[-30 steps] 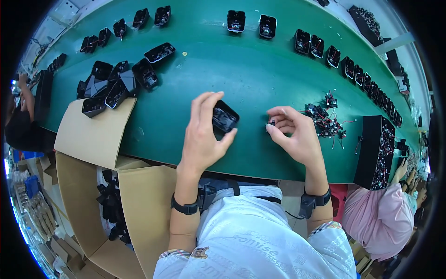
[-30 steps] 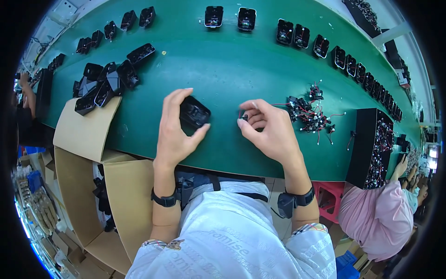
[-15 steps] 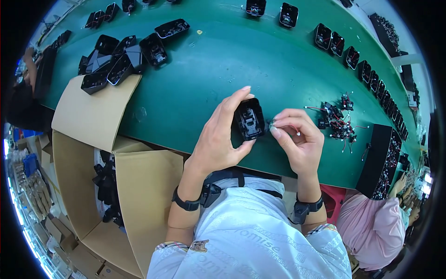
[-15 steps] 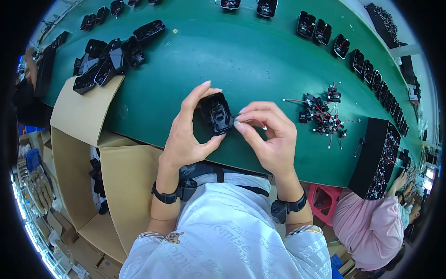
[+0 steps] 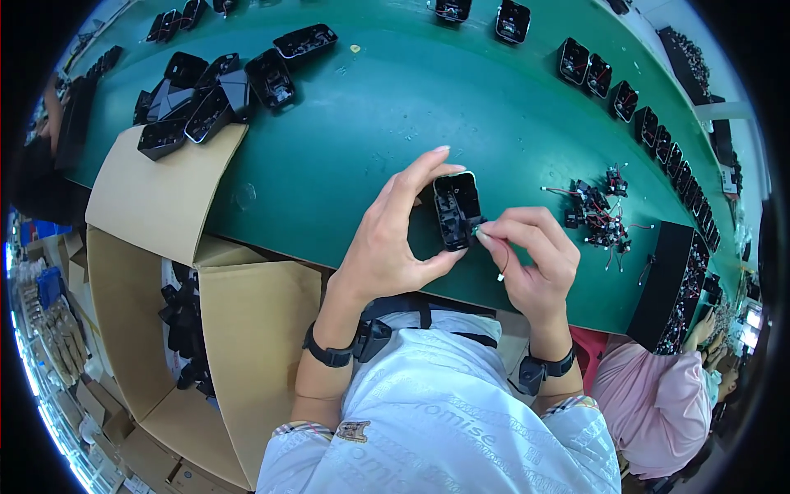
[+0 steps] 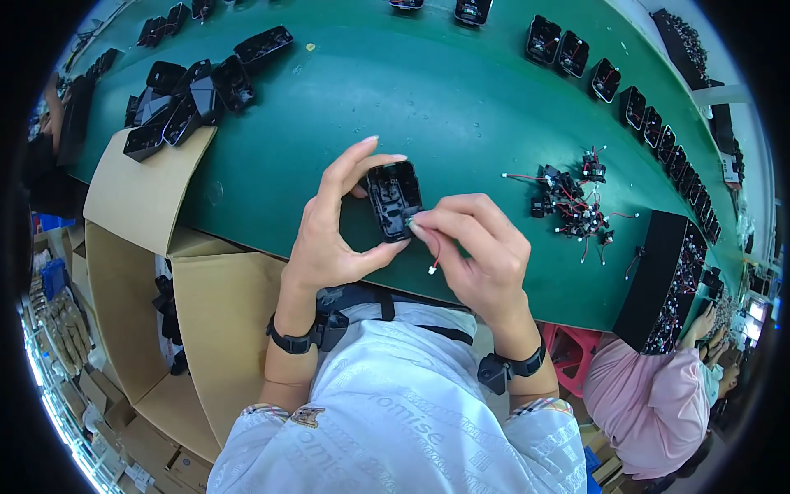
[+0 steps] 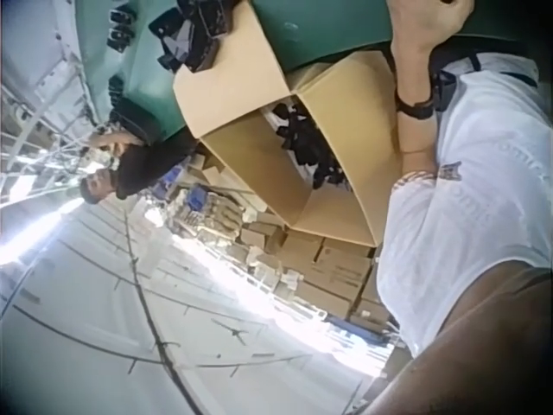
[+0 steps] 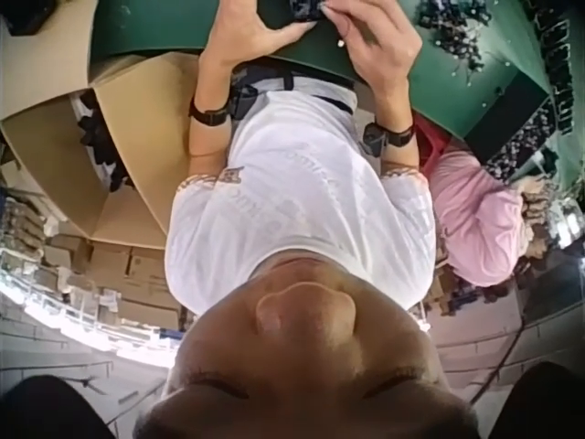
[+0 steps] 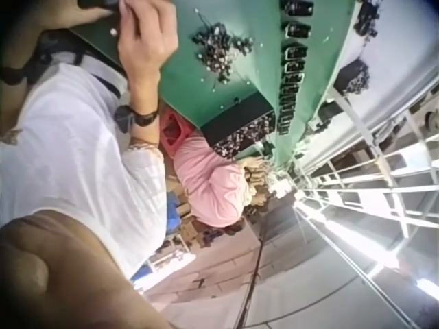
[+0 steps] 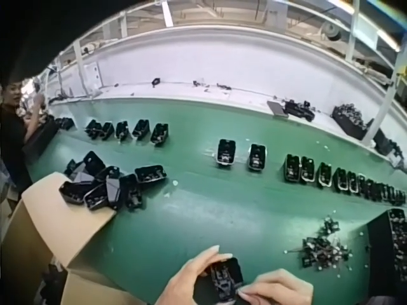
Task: The person assembles electronic devices by picking up a black plastic housing and a small circuit board with wires, inserting the board into the housing, and pressing the components together. They place the assembled unit onto the green workbench and repeat the process.
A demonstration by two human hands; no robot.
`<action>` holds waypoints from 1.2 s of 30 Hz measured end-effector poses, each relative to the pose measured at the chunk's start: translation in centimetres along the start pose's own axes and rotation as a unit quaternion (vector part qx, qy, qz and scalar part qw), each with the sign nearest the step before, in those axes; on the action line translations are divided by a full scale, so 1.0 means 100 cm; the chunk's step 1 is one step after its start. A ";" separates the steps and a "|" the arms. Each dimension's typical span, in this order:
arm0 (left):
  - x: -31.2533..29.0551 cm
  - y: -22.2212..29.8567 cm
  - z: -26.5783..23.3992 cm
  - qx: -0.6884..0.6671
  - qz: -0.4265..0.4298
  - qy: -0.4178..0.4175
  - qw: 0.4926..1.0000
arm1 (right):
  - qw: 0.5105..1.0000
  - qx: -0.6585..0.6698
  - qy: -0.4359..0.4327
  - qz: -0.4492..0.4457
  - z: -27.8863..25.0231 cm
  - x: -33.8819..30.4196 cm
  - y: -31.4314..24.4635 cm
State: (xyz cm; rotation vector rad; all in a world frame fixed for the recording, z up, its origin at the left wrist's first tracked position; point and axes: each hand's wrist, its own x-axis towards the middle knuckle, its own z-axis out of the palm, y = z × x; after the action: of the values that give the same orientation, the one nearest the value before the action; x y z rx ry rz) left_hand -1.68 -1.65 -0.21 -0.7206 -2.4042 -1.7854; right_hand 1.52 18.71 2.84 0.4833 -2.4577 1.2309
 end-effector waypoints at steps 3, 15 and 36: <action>-0.003 0.001 -0.002 -0.031 -0.016 -0.011 0.999 | 1.000 -0.003 -0.024 -0.020 0.004 0.002 -0.002; 0.001 0.004 -0.008 -0.044 0.036 -0.007 0.998 | 0.976 0.162 -0.009 0.144 0.012 -0.010 -0.012; 0.000 0.048 0.015 0.139 0.113 0.107 0.978 | 0.797 0.544 -0.055 0.256 -0.004 -0.022 0.000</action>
State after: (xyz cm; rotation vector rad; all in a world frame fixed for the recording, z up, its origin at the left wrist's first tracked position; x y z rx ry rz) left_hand 0.55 0.84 3.60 -0.6956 -2.2617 -1.3318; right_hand 3.47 19.39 2.08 0.1092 -1.7235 2.8903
